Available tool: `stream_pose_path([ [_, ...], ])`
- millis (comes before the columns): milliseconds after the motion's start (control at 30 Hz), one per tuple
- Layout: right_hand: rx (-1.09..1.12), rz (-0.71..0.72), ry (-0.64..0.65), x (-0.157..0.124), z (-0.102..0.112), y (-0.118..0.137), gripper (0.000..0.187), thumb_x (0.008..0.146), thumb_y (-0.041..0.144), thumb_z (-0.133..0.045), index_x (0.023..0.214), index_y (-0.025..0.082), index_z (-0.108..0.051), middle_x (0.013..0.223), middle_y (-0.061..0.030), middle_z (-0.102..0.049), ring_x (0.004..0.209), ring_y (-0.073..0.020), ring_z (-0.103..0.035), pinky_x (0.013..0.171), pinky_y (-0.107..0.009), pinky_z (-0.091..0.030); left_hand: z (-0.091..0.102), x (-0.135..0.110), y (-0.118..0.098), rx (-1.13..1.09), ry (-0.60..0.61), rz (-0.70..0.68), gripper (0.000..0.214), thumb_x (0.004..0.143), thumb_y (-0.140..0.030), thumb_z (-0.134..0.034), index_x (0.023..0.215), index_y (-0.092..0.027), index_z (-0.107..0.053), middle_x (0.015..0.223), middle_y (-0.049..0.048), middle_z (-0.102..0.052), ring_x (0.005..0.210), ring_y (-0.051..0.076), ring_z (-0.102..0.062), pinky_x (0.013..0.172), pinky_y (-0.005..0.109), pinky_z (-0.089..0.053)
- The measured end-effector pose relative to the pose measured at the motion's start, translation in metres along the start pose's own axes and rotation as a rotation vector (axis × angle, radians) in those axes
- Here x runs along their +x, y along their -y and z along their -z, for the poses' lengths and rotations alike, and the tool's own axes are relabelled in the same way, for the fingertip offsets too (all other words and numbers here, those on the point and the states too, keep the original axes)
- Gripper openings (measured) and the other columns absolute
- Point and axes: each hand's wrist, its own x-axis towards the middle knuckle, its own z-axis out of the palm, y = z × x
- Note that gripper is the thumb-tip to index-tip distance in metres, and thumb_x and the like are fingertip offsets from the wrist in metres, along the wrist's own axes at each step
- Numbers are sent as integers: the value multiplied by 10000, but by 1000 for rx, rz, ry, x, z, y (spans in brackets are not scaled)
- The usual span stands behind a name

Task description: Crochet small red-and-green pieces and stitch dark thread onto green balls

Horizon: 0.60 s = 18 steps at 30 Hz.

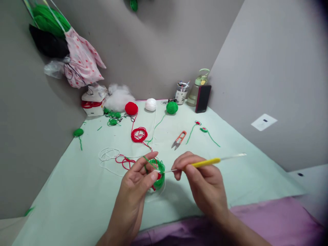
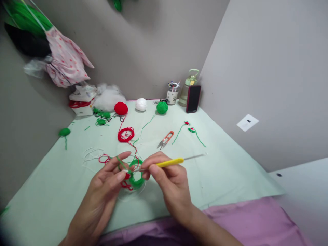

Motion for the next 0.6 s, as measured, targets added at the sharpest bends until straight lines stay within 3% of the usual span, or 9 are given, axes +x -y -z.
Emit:
stream_pose_path([
  [100,43,-32,18,3,-2,-3,172,1001,274,-615,991,238,-783,899,-48,-715,753,-155,-652,687,-290,-550,-2,-1,2,21,20,-2,433,797,-313,-820,1221,-282,-734,879,2,-645,849,150,-594,819,255,-469],
  [300,-235,107,52,-3,-9,-2,228,991,175,-606,1094,282,-779,957,-55,-737,808,-170,-694,711,-299,-593,-2,0,14,56,-21,-47,494,778,-311,-859,1252,-335,-725,902,-8,-668,893,140,-602,844,229,-470],
  [433,-420,250,72,-7,-5,-1,295,902,143,-719,1151,291,-774,1025,-71,-739,934,-225,-703,768,-336,-595,-2,4,12,-144,66,92,587,756,-340,-877,1309,-269,-694,907,18,-666,862,137,-601,787,218,-471],
  [500,-376,231,27,-4,-1,0,270,939,138,-671,1136,291,-772,988,-57,-738,896,-201,-688,744,-315,-580,-1,6,7,-207,94,159,565,768,-333,-864,1295,-213,-701,896,38,-665,829,140,-602,748,224,-471],
  [600,-178,99,-6,3,2,-1,197,998,195,-603,1037,270,-782,871,-32,-709,770,-158,-646,681,-286,-548,-2,7,3,-191,41,114,576,763,-288,-862,1307,-212,-686,867,26,-650,807,144,-605,736,235,-468],
])
